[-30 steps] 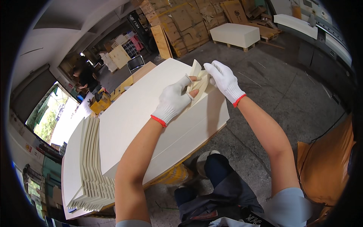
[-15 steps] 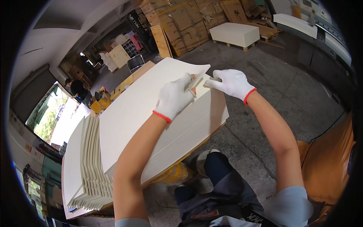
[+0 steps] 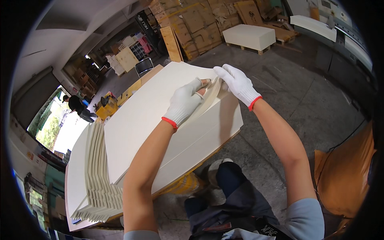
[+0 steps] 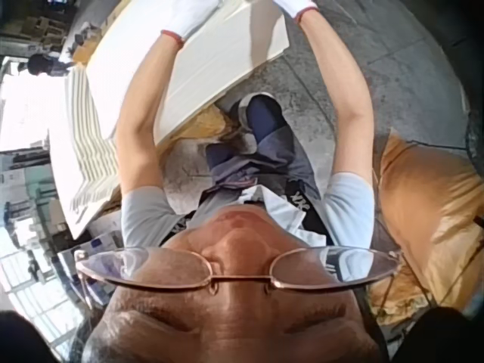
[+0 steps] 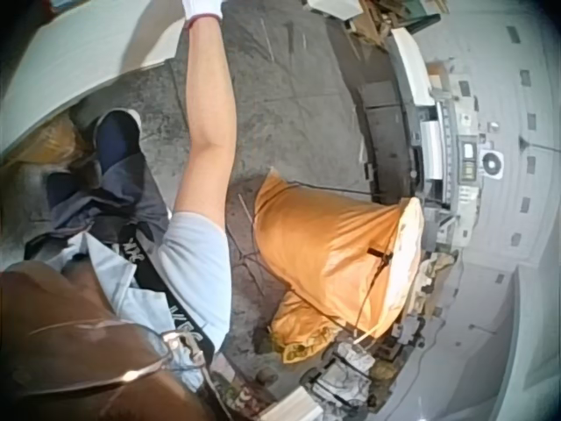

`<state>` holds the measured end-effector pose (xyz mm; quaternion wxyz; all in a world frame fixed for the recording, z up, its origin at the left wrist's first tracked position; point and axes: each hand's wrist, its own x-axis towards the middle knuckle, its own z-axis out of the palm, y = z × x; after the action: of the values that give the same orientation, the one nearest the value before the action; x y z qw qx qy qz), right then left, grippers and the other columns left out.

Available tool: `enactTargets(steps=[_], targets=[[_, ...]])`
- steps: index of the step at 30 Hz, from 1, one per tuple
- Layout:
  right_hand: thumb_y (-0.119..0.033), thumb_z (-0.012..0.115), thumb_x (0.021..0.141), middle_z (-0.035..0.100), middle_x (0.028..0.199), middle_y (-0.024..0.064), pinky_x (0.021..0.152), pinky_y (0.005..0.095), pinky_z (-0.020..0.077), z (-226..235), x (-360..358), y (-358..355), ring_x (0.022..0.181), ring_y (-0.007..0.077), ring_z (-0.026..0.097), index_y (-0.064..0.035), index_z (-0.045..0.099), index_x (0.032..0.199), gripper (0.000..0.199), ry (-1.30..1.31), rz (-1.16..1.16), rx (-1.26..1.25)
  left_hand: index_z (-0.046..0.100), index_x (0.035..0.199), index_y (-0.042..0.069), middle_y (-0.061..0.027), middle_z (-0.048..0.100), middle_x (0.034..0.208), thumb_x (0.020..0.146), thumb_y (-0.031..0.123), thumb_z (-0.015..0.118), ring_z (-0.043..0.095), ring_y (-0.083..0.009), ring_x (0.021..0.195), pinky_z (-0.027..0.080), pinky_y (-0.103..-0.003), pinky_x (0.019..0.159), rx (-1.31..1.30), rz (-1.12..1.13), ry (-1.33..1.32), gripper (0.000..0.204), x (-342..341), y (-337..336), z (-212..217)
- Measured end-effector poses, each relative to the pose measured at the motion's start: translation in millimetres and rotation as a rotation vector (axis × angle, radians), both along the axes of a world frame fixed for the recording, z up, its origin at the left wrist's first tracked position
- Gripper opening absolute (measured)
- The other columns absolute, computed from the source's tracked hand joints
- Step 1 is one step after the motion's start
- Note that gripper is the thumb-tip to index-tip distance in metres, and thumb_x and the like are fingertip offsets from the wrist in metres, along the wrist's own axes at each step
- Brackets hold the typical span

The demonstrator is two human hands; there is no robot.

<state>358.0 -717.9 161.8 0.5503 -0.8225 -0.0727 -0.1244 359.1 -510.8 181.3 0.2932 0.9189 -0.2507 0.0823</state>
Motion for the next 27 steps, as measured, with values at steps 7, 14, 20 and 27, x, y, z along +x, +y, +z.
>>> enactTargets(steps=[7, 14, 20, 27], targets=[[-0.057, 0.041, 0.099, 0.056, 0.081, 0.0176, 0.076, 0.0427, 0.0427, -19.5, 6.8, 3.5, 0.084, 0.0390, 0.055, -0.0064, 0.054, 0.090, 0.053, -0.213, -0.115, 0.004, 0.059, 0.135, 0.011, -0.0131, 0.070, 0.113, 0.090, 0.028, 0.070, 0.066, -0.0203, 0.099, 0.049, -0.030, 0.090, 0.048, 0.060, 0.088, 0.049, -15.1, -13.1, 11.8], [-0.057, 0.039, 0.099, 0.059, 0.078, 0.0155, 0.075, 0.0433, 0.0436, -19.3, 4.1, 7.6, 0.081, 0.0381, 0.057, -0.0082, 0.055, 0.091, 0.052, -0.208, -0.120, 0.000, 0.057, 0.137, 0.010, -0.0130, 0.070, 0.114, 0.095, 0.019, 0.063, 0.065, -0.0189, 0.101, 0.049, -0.030, 0.090, -0.335, -0.126, 0.064, 0.043, -2.4, -6.2, -7.9], [-0.058, 0.038, 0.099, 0.060, 0.076, 0.0145, 0.075, 0.0434, 0.0444, -22.5, 7.2, 5.1, 0.081, 0.0369, 0.060, -0.0090, 0.056, 0.094, 0.052, -0.220, -0.115, -0.018, 0.056, 0.138, 0.016, -0.0102, 0.071, 0.104, 0.096, 0.019, 0.061, 0.064, -0.0179, 0.094, 0.049, -0.030, 0.088, 0.050, 0.076, 0.087, 0.043, -12.0, -10.0, 8.6], [-0.057, 0.038, 0.099, 0.061, 0.078, 0.0148, 0.075, 0.0439, 0.0444, -26.6, 11.3, 6.2, 0.084, 0.0373, 0.060, -0.0096, 0.056, 0.095, 0.051, -0.234, -0.148, -0.039, 0.061, 0.133, 0.019, -0.0066, 0.069, 0.095, 0.090, 0.031, 0.071, 0.064, -0.0158, 0.085, 0.049, -0.029, 0.081, 0.030, 0.066, 0.068, 0.046, -20.3, -12.9, 9.9]])
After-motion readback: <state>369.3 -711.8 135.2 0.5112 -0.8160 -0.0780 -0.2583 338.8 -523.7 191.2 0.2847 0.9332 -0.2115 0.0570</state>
